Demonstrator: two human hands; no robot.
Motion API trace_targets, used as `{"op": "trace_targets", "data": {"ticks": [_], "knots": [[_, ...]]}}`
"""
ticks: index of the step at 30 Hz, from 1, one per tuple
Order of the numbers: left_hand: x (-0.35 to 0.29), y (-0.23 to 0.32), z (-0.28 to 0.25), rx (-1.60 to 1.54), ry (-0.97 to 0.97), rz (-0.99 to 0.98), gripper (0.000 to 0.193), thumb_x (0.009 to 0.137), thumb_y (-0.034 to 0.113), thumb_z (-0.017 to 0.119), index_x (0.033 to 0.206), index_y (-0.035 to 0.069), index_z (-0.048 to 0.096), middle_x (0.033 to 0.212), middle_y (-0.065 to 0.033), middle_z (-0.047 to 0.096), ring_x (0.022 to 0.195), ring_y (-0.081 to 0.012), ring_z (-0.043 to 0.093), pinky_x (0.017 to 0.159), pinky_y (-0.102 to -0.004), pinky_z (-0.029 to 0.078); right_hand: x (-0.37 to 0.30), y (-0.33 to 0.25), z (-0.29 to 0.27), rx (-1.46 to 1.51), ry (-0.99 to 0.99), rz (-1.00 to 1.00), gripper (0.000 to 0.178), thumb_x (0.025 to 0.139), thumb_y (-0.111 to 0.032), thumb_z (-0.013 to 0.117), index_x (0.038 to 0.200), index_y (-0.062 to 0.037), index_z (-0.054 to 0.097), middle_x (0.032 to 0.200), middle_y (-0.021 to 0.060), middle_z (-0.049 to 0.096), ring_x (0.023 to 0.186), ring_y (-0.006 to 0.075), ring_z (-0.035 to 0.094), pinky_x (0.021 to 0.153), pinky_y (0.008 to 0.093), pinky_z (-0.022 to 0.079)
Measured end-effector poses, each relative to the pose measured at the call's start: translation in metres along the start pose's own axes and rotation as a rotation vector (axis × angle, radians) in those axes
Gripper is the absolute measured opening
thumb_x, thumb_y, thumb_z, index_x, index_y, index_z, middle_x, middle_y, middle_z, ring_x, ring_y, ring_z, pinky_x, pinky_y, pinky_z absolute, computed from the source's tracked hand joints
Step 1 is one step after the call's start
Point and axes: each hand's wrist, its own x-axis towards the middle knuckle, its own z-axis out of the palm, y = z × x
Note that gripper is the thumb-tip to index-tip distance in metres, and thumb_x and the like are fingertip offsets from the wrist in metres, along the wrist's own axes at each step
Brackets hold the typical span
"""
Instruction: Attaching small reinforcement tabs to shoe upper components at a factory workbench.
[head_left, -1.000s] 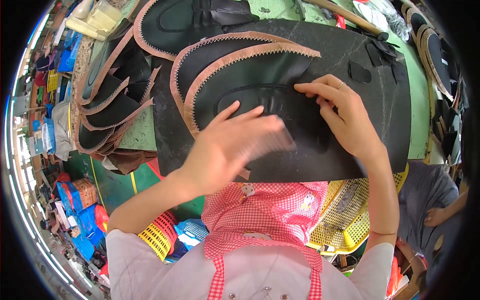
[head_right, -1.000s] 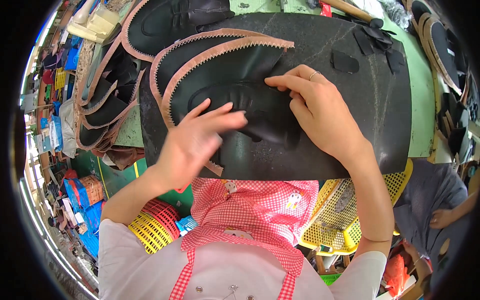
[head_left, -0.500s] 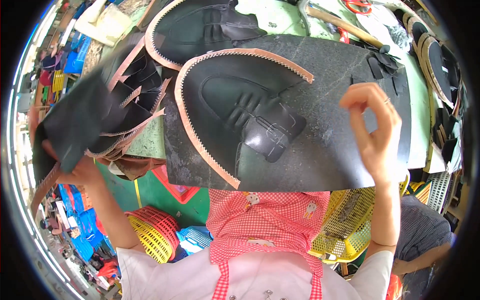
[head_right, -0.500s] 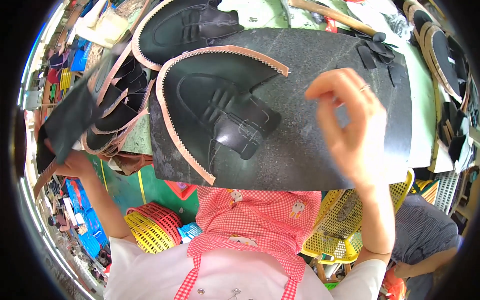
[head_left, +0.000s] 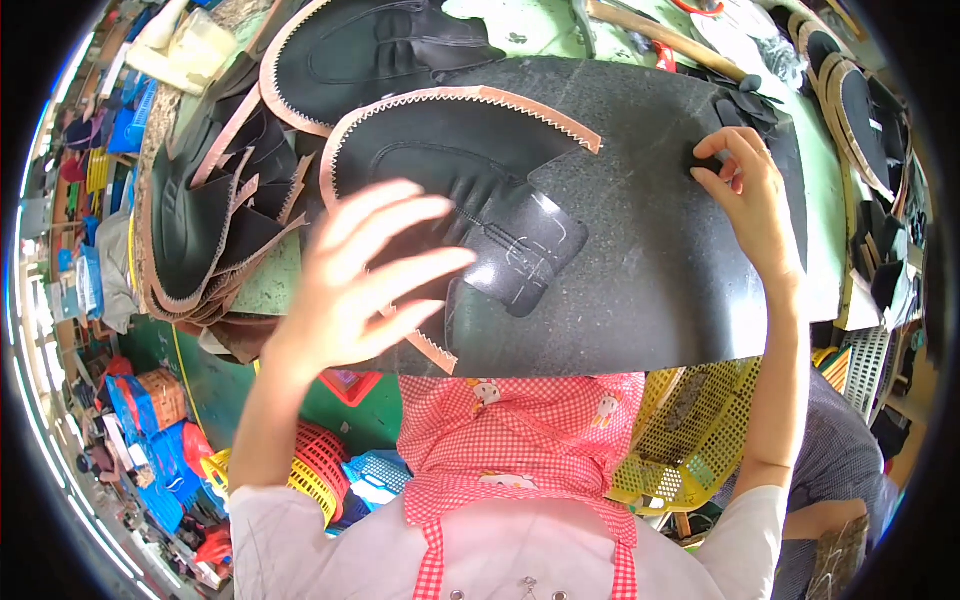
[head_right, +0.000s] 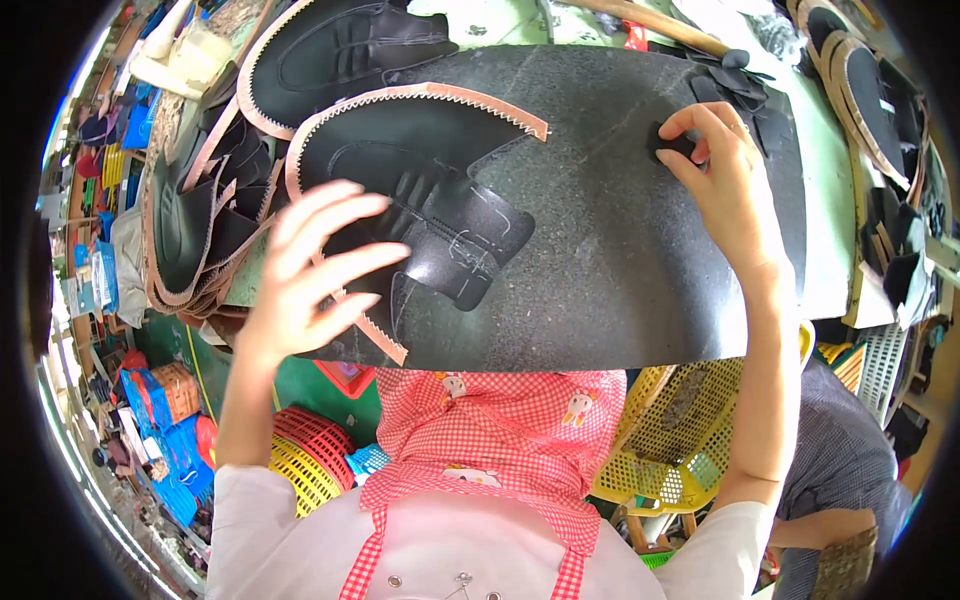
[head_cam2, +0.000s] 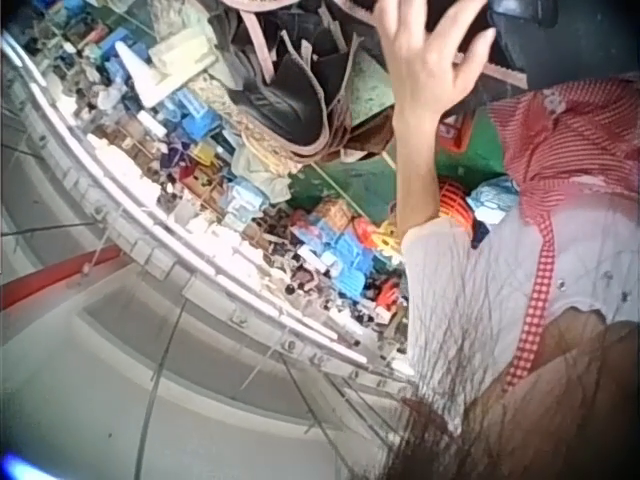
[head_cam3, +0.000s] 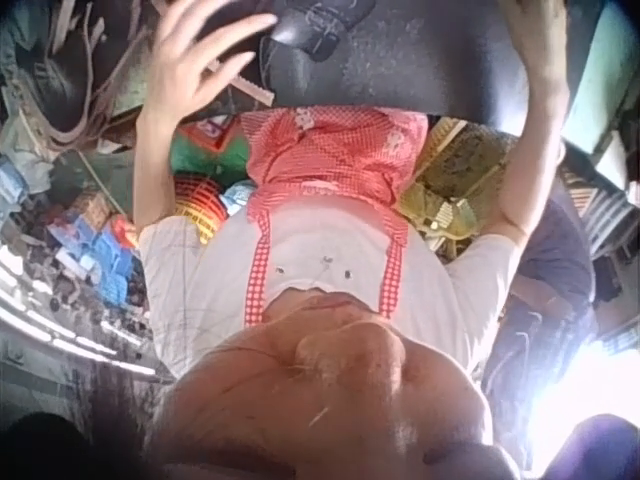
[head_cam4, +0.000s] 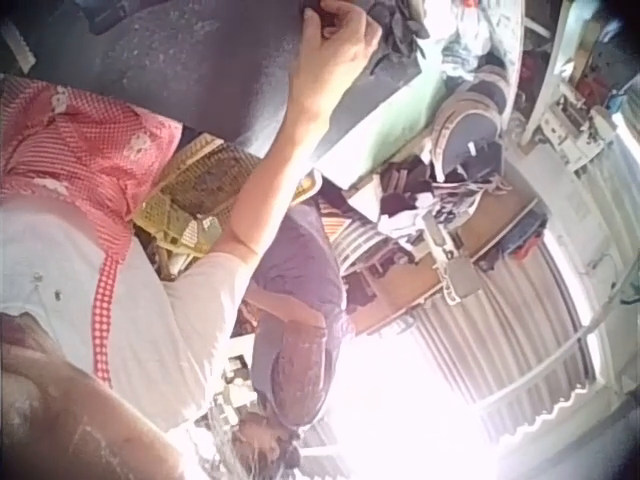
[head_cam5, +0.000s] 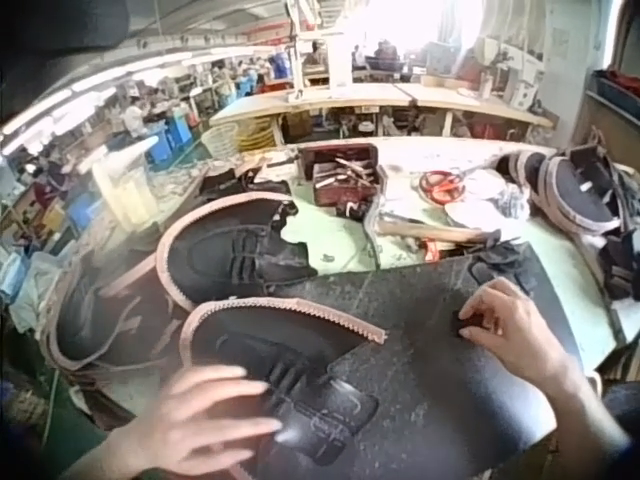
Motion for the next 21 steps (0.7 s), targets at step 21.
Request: {"op": "trace_targets", "data": {"ticks": [21], "knots": [[0.108, 0.068, 0.062, -1.422, -0.147, -0.327, 0.025, 0.107, 0.017, 0.058, 0.127, 0.001, 0.056, 0.103, -0.007, 0.069, 0.073, -0.0069, 0.058, 0.063, -0.0221, 0.046, -0.035, -0.043, 0.021, 1.228, -0.145, 0.126, 0.018, 0.094, -0.01, 0.076, 0.111, -0.0026, 0.077, 0.085, 0.0025, 0.072, 0.071, 0.0059, 0.061, 0.066, 0.0212, 0.05]]}}
